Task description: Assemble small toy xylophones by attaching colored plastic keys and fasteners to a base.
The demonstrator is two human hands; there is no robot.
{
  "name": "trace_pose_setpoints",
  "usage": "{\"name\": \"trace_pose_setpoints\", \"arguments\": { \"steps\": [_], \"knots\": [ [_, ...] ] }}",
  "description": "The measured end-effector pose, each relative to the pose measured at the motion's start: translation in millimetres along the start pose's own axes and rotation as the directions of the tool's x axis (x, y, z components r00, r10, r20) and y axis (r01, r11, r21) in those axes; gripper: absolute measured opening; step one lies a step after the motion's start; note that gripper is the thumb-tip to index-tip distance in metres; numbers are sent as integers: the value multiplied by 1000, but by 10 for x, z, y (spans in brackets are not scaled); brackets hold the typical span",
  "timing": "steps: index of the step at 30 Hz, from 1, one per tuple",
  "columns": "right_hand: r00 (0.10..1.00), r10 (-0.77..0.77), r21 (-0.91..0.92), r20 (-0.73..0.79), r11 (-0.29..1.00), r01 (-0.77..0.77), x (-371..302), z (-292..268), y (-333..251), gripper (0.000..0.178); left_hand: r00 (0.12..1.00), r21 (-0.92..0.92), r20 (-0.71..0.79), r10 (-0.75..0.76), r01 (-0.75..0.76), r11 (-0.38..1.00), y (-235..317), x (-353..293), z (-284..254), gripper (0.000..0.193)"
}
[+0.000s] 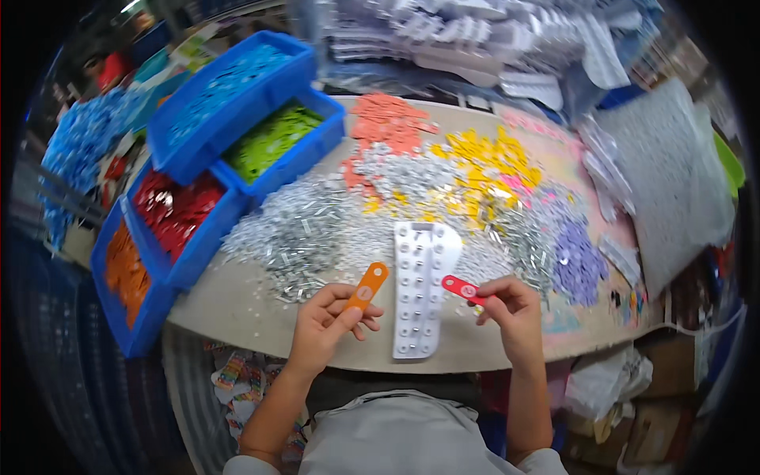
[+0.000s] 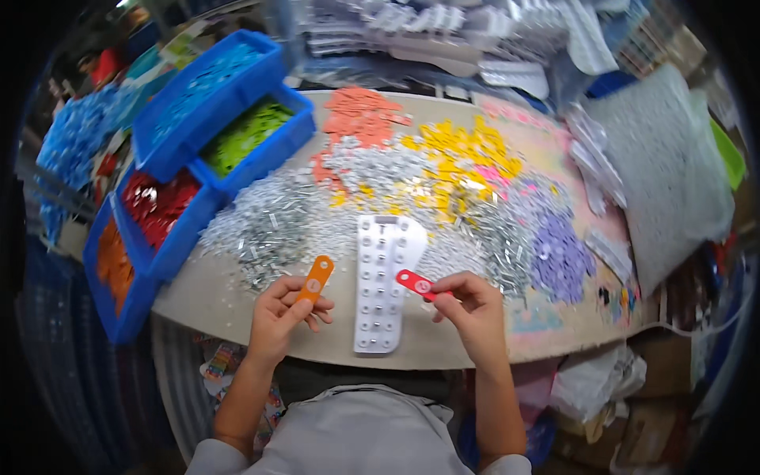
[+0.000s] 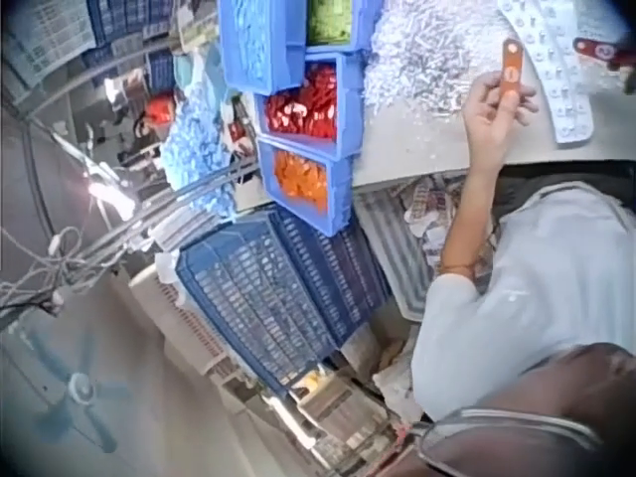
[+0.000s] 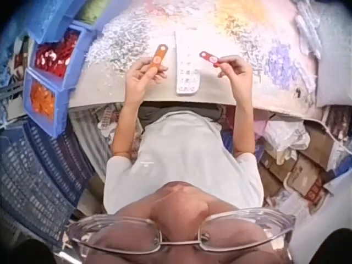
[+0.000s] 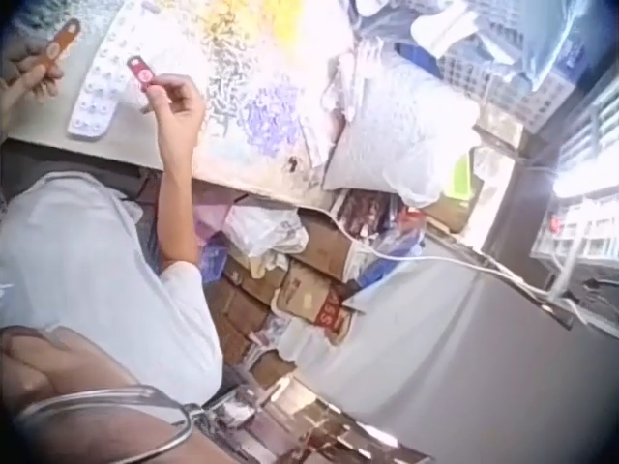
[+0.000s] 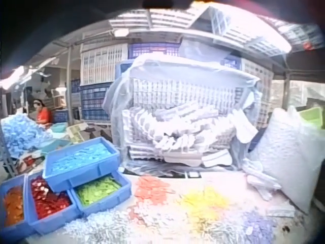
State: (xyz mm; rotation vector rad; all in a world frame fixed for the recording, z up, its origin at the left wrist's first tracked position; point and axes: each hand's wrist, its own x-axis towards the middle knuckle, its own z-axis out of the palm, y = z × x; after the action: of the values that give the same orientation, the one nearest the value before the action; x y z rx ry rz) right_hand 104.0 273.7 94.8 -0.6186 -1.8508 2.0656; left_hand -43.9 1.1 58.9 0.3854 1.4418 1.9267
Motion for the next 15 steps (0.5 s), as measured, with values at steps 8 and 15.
{"name": "trace_pose_setpoints", "arguments": {
  "steps": [8, 15],
  "knots": [
    [997, -1, -90, -80, 996, -6, 24, -67, 261, 11, 993, -377, -28, -115, 96, 921, -74, 122, 414, 20],
    [934, -352, -563, 56, 762, 320, 453, 14, 263, 8, 991, 59, -124, 55, -48, 997, -39, 279, 243, 12]
  ]
}}
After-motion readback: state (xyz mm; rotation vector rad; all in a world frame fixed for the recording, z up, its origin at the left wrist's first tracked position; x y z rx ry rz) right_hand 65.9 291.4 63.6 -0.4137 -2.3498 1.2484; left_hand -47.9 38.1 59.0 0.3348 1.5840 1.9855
